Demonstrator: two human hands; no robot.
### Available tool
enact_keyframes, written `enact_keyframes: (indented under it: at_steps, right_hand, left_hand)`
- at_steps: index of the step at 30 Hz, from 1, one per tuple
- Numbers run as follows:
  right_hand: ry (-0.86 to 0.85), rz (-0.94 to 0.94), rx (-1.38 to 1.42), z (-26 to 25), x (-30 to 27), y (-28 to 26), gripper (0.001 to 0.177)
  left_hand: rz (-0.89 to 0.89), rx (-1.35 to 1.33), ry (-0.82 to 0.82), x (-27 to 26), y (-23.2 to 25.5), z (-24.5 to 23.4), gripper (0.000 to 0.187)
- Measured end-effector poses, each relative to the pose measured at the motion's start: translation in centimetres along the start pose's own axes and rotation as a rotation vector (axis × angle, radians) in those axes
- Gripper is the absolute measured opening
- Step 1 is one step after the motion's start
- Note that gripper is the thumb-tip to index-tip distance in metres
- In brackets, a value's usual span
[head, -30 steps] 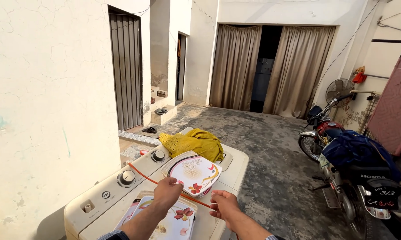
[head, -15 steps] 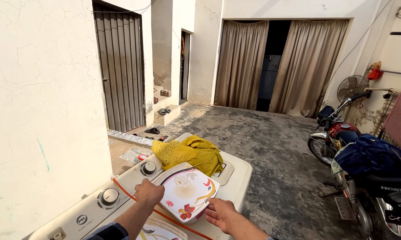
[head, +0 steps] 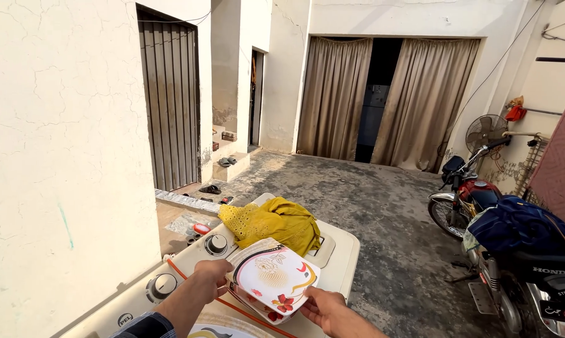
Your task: Wash dirty plates at an outdoor sink and store them on an indoor shelf.
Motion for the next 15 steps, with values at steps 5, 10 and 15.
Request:
enact_keyframes:
  at_steps: [5,10,15]
  right_hand:
    - [-0.08,-0.017,0.109,1.8,-2.4,0.6,0.031]
    - [-0.185,-0.054,0.199,4.3,-5.3,2.2,0.039]
    - [-0.29,-0.082,0.144,8.3,-12.0,4.8,0.049]
  left_hand:
    - [0.109,-0.323,-0.152,-4.3,2.0,1.2,0.025]
    - [0.16,-0.358,-0.212,-8.7,3.0,-0.8,0.047]
    - [0.096,-0.443,-0.238,-14.5,1.6,-4.0,0.043]
Point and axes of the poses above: each hand's wrist, its own x-axis towards the middle knuckle, its own z-axis out of the palm, y = z × x, the point moved 9 cm from there along x, towards the middle knuckle, and after that the axes turned 14 degrees about z, right-handed, at the moved point
